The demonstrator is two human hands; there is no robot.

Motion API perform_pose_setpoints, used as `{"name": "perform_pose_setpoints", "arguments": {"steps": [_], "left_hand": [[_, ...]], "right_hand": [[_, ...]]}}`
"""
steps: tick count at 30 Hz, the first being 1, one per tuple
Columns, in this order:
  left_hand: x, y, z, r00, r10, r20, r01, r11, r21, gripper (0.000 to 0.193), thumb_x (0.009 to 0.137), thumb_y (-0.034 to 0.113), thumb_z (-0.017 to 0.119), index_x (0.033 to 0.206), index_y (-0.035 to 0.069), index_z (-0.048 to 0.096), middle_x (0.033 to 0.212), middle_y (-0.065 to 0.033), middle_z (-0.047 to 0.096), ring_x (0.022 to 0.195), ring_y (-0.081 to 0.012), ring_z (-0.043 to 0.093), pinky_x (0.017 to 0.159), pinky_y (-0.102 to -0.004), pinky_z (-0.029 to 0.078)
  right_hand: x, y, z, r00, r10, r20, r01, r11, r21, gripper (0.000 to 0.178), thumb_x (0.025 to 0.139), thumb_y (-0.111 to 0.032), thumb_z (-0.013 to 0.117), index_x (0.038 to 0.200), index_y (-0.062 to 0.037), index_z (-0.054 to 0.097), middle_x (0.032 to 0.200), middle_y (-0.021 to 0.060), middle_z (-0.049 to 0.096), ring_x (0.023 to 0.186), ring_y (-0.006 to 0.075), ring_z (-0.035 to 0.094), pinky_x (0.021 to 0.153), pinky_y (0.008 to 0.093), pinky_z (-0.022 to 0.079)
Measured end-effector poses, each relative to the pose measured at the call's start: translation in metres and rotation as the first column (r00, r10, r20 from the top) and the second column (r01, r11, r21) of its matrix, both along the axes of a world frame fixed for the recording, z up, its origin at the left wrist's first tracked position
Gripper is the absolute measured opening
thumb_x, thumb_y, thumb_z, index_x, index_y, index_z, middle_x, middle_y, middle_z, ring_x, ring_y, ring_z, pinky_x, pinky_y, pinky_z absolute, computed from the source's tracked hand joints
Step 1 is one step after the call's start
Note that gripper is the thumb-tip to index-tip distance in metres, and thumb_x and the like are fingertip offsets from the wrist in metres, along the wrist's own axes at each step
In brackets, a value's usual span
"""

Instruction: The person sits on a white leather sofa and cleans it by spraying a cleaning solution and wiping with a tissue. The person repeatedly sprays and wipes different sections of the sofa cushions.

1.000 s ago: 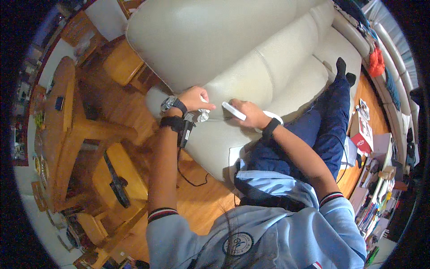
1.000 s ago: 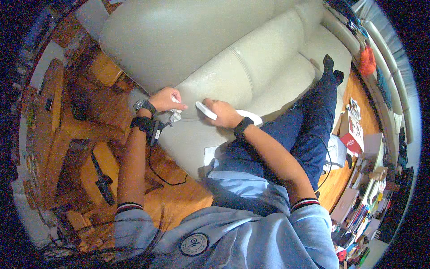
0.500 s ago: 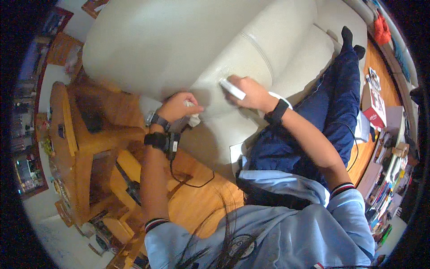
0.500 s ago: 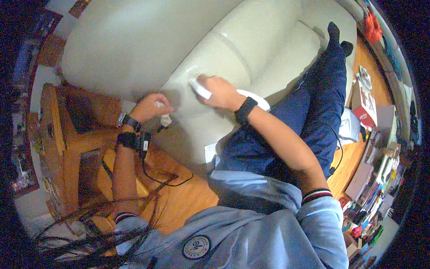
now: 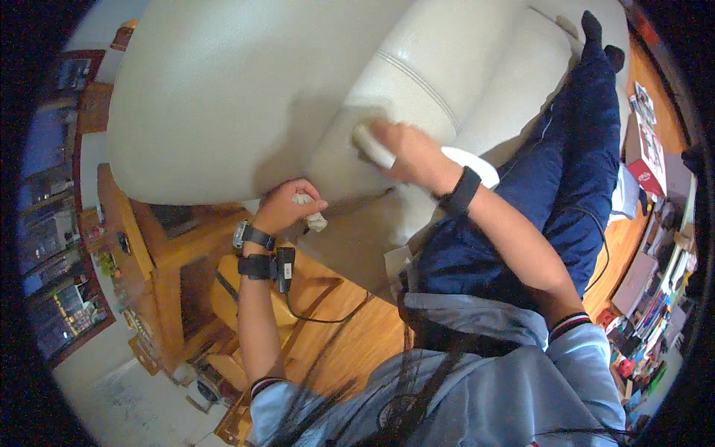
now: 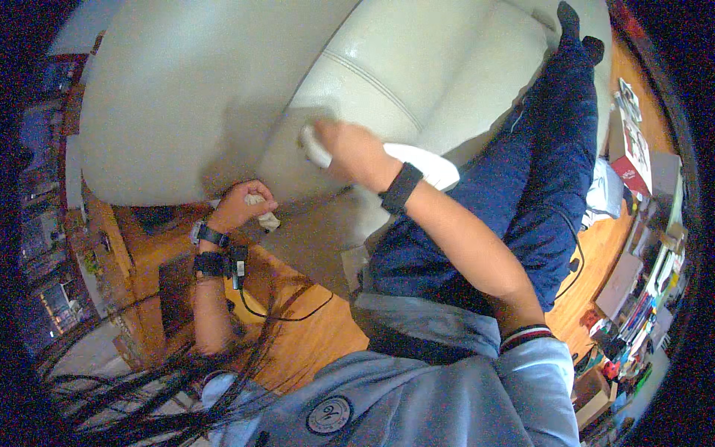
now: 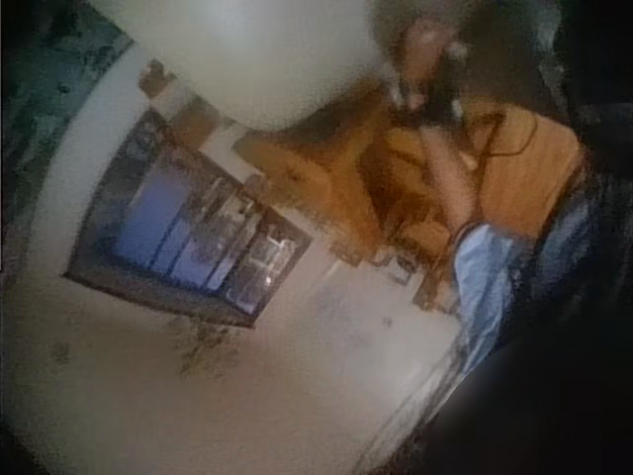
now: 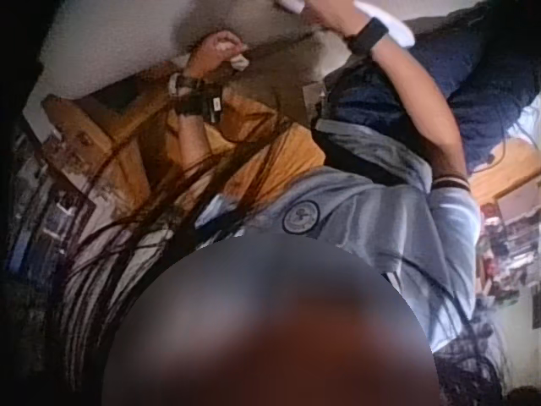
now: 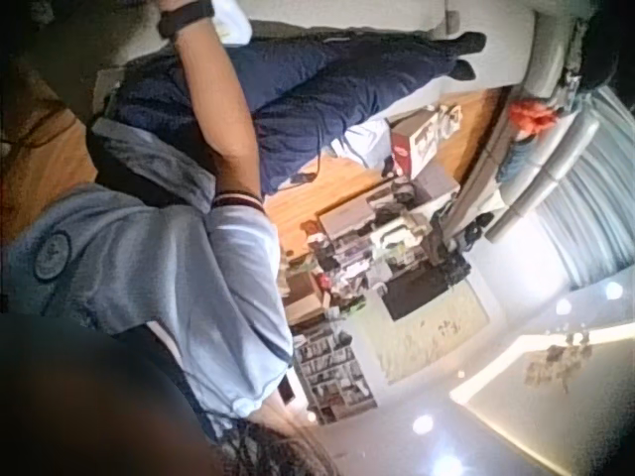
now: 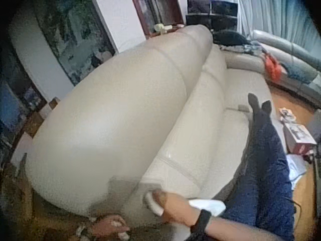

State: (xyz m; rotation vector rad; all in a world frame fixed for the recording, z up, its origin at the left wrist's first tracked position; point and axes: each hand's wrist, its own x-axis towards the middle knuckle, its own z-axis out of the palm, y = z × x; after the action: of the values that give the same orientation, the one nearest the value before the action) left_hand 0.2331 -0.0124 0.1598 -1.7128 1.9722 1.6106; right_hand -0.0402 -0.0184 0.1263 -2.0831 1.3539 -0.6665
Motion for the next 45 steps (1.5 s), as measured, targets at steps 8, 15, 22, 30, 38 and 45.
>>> {"name": "perform_pose_setpoints", "arguments": {"steps": [8,15,22,30,38,45], "left_hand": [[-0.011,0.004,0.011,0.999,0.047,-0.004,-0.047,0.998,-0.046,0.014,0.078,0.015,0.069,0.081,0.004,0.061,0.077,-0.0001,0.060,0.073,-0.0081,0.053,0.068,-0.0234,0.044],[-0.011,0.005,0.010,0.994,0.108,-0.003,-0.108,0.994,0.005,0.009,0.080,0.010,0.067,0.083,0.004,0.061,0.080,0.0023,0.060,0.075,-0.0062,0.053,0.069,-0.0221,0.044],[-0.018,0.006,0.011,0.989,0.144,-0.038,-0.145,0.989,-0.020,0.006,0.078,0.005,0.066,0.081,0.004,0.061,0.076,0.0028,0.058,0.072,-0.0061,0.051,0.067,-0.0215,0.043],[-0.017,0.005,0.010,0.972,0.198,0.130,-0.190,0.979,-0.066,0.008,0.079,0.008,0.067,0.084,0.002,0.064,0.078,0.0023,0.061,0.073,-0.0063,0.053,0.069,-0.0220,0.043],[-0.005,0.007,0.004,0.981,0.162,0.105,-0.151,0.983,-0.107,0.010,0.079,0.009,0.068,0.085,0.002,0.064,0.080,0.0019,0.061,0.075,-0.0059,0.052,0.070,-0.0219,0.044],[-0.006,0.008,0.004,0.978,0.165,0.126,-0.147,0.979,-0.142,0.009,0.080,0.009,0.067,0.084,0.001,0.064,0.081,0.0002,0.062,0.075,-0.0068,0.054,0.070,-0.0228,0.045]], "right_hand": [[-0.023,-0.046,0.000,0.982,-0.035,0.188,0.064,0.987,-0.147,0.028,0.071,-0.024,0.061,0.078,0.0023,0.058,0.076,0.0229,0.061,0.073,0.0403,0.059,0.065,0.0470,0.049],[-0.007,-0.014,0.008,0.995,-0.053,0.085,0.058,0.997,-0.051,0.016,0.064,-0.013,0.065,0.072,0.0000,0.061,0.075,0.0189,0.063,0.072,0.0359,0.062,0.063,0.0443,0.051],[0.001,0.012,-0.003,0.950,0.008,0.311,-0.024,0.999,0.047,0.016,0.063,-0.014,0.065,0.071,-0.0022,0.059,0.075,0.0169,0.061,0.070,0.0346,0.061,0.066,0.0423,0.050],[-0.016,-0.024,-0.019,0.934,-0.251,0.253,0.246,0.968,0.055,0.015,0.065,-0.017,0.061,0.067,-0.0016,0.060,0.069,0.0193,0.061,0.064,0.0346,0.062,0.057,0.0430,0.050],[0.034,0.033,-0.004,0.958,-0.043,0.283,0.009,0.993,0.120,0.020,0.060,-0.012,0.065,0.074,0.0024,0.060,0.069,0.0200,0.063,0.067,0.0325,0.065,0.060,0.0395,0.053],[-0.036,-0.036,-0.016,0.858,-0.365,0.361,0.344,0.931,0.123,0.017,0.063,-0.014,0.060,0.072,0.0006,0.061,0.068,0.0213,0.059,0.067,0.0356,0.061,0.059,0.0432,0.049]]}}
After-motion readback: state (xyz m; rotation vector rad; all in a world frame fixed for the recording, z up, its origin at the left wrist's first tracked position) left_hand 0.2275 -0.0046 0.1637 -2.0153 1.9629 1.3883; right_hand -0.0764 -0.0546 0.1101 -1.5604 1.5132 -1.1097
